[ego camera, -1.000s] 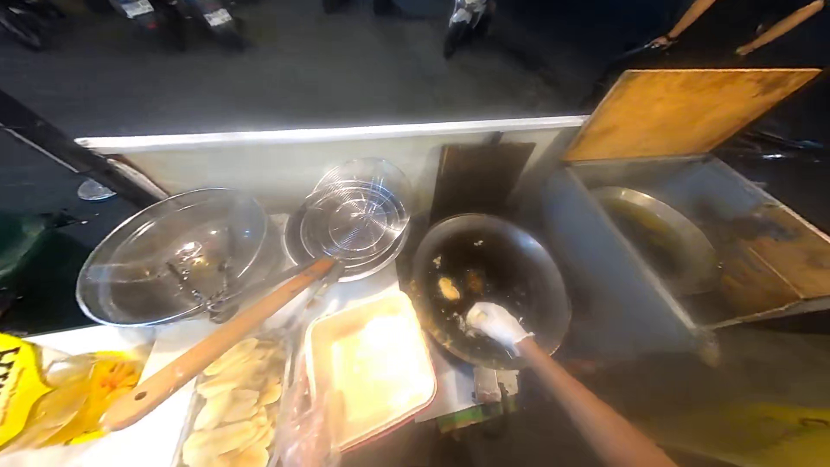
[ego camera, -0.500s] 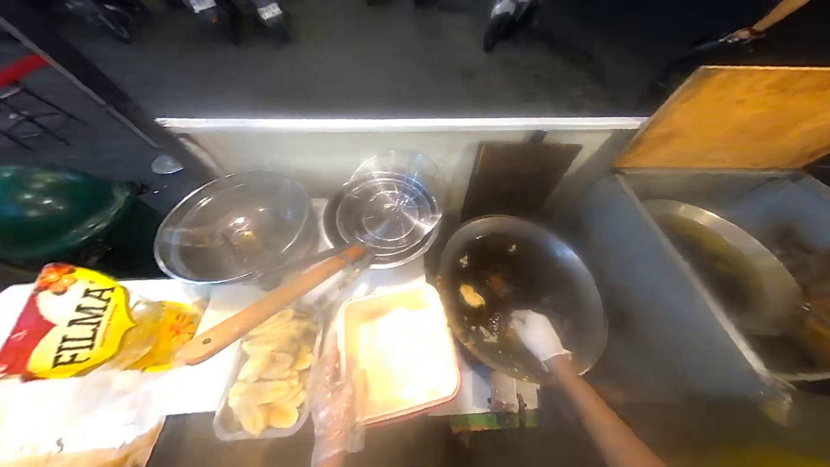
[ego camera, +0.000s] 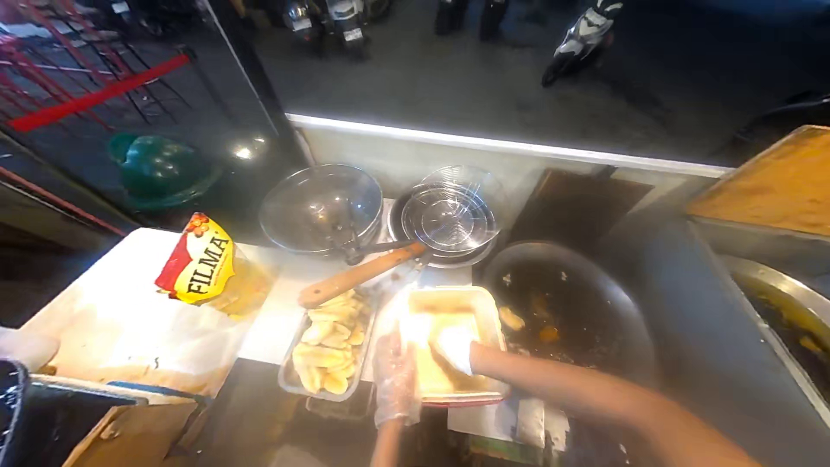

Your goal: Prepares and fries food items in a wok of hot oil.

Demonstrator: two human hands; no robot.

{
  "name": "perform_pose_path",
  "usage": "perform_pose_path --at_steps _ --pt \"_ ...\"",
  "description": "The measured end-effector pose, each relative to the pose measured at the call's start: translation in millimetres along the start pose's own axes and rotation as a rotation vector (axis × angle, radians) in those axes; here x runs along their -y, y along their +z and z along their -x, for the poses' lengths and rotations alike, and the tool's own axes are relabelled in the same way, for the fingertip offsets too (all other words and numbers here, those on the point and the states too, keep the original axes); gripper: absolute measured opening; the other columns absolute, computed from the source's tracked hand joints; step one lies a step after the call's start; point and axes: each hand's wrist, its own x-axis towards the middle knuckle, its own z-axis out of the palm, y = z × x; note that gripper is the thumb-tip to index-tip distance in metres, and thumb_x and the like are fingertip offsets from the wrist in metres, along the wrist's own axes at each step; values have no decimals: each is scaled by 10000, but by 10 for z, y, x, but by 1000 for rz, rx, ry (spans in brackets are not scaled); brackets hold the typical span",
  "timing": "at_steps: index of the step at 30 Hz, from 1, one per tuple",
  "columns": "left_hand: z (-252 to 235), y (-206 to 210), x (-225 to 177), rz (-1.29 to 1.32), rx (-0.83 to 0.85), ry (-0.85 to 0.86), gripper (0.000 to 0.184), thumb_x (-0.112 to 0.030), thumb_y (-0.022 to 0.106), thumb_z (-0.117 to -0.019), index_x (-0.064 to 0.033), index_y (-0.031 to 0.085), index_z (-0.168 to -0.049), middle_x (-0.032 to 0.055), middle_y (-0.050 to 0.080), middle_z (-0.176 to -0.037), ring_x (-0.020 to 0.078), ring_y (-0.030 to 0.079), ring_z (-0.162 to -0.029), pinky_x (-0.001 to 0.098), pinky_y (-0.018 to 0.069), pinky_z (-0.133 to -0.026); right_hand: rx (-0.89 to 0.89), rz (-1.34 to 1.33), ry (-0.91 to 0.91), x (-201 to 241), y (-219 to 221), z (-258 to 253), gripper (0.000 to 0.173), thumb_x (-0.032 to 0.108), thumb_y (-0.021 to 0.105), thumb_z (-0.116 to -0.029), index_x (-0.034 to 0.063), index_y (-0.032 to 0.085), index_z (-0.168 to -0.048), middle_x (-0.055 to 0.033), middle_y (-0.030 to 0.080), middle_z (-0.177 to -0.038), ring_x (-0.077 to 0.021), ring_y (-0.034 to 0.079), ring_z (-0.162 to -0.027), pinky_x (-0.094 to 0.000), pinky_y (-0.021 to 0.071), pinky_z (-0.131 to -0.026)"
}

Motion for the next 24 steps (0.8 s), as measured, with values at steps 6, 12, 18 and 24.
perform_pose_path --at_steps 6,12,18,24 --pt "21 -40 -76 33 58 -58 540 -291 689 -960 -104 575 -1454 165 639 -1324 278 612 -1227 454 485 -1068 5 -11 -8 -174 -329 -63 320 186 657 -947 -3 664 -1205 -271 657 -1224 -461 619 -1183 -683 495 -933" --pt "6 -36 -89 41 63 -61 534 -273 697 -955 -93 581 -1444 173 629 -1326 277 612 -1215 433 495 -1054 -194 -69 140 -121 -276 106 443 315 605 -997 -2 622 -1306 -240 622 -1339 -412 593 -1271 -608 495 -1030" --pt "-26 -11 -38 -19 72 -56 539 -308 685 -964 -121 572 -1456 149 635 -1344 273 609 -1233 459 481 -1069 -132 -233 245 218 159 -26 439 78 510 -1037 -39 491 -1460 -309 577 -1384 -480 562 -1296 -650 467 -1042" --pt "-11 -9 -16 24 53 -39 534 -264 692 -952 -124 578 -1455 153 646 -1312 274 620 -1204 456 496 -1049 -138 -141 128 -24 -115 60 429 167 626 -973 -27 578 -1352 -293 604 -1335 -478 570 -1263 -685 456 -1002"
